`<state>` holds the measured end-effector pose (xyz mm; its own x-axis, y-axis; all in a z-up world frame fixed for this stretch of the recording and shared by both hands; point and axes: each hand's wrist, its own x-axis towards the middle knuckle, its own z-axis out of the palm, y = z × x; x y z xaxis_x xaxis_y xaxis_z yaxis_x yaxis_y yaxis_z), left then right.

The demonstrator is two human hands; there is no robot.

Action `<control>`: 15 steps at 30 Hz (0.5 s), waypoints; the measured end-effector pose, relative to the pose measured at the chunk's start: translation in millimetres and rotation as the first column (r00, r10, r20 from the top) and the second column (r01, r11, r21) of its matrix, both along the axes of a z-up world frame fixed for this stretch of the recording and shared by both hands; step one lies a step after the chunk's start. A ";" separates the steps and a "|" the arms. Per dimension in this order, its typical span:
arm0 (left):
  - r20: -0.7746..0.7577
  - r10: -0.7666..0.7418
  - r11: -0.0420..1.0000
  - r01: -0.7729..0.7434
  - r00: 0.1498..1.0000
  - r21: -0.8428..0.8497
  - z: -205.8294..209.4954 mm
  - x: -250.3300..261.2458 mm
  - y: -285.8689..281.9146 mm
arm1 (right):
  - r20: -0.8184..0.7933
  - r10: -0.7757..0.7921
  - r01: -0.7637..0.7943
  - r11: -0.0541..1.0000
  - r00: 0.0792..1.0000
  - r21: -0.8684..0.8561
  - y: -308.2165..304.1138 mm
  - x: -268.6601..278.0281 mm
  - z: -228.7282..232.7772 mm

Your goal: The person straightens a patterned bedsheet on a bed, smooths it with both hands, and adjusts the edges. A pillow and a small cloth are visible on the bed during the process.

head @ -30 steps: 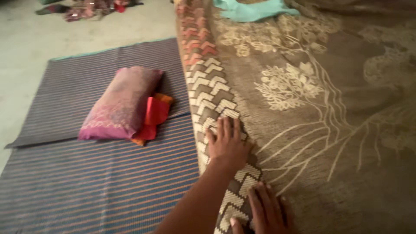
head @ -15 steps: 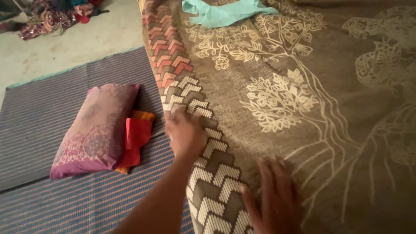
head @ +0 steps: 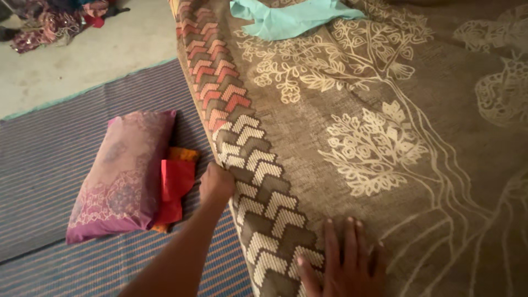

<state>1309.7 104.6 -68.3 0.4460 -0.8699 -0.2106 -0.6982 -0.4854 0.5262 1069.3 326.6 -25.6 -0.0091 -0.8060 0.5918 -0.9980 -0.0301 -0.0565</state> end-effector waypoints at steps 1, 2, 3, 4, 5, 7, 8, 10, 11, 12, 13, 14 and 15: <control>0.020 -0.006 1.000 0.005 1.000 0.031 5.9 1.2 -1.2 | -0.022 -0.013 0.013 1.000 1.000 0.012 -3.6 -1.3 0.1; 0.040 -0.013 0.998 0.010 0.999 0.061 9.8 6.1 0.0 | -0.043 -0.026 0.027 0.999 0.999 0.024 -8.4 -2.6 0.4; 0.067 -0.019 0.995 0.012 0.998 0.103 9.9 12.5 5.3 | 0.002 -0.021 0.021 0.999 1.000 -0.026 -8.6 -2.0 1.7; 0.107 -0.072 0.993 0.061 0.992 0.105 6.2 15.5 8.3 | 0.046 -0.015 0.019 0.997 0.999 -0.076 -9.4 -0.8 4.4; 0.150 -0.122 0.989 0.107 0.981 0.102 0.2 20.9 9.2 | 0.092 -0.004 0.016 0.991 0.996 -0.133 -15.5 2.4 7.1; 0.158 -0.223 0.974 0.214 0.962 0.073 -18.7 32.0 8.5 | 0.161 -0.022 0.026 0.999 0.987 -0.027 -28.0 9.0 18.2; 0.124 -0.277 0.961 0.274 0.953 0.044 -29.9 33.0 1.0 | 0.196 -0.033 0.028 0.999 0.980 0.028 -37.5 12.4 25.1; 0.066 -0.334 0.941 0.336 0.940 -0.026 -47.6 31.6 -30.0 | 0.297 0.035 -0.052 0.997 0.954 0.052 -71.8 20.2 36.5; 0.044 -0.337 0.939 0.339 0.940 -0.057 -52.4 32.1 -47.3 | 0.350 0.068 -0.096 0.993 0.934 0.063 -90.5 25.2 41.4; -0.036 -0.309 0.949 0.306 0.950 -0.073 -53.5 35.1 -63.4 | 0.299 0.056 -0.085 0.993 0.953 0.084 -109.9 30.6 44.9; -0.152 -0.255 0.966 0.246 0.955 -0.072 -49.9 38.4 -81.8 | 0.247 0.045 -0.072 0.992 0.968 0.101 -132.4 36.2 47.0; -0.282 -0.206 0.979 0.194 0.937 -0.068 -42.3 43.4 -99.8 | 0.194 0.034 -0.058 0.991 0.980 0.118 -153.7 42.0 47.4; -0.436 -0.158 0.987 0.157 0.886 -0.037 -32.4 46.0 -117.1 | 0.169 0.047 -0.066 0.991 0.984 0.112 -172.9 46.1 46.5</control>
<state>1355.7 -12.4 -100.7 0.1666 -0.9214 -0.3512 -0.4658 -0.3875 0.7956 1115.4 153.7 20.8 -0.0517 -0.8715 0.4877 -0.9713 -0.0697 -0.2274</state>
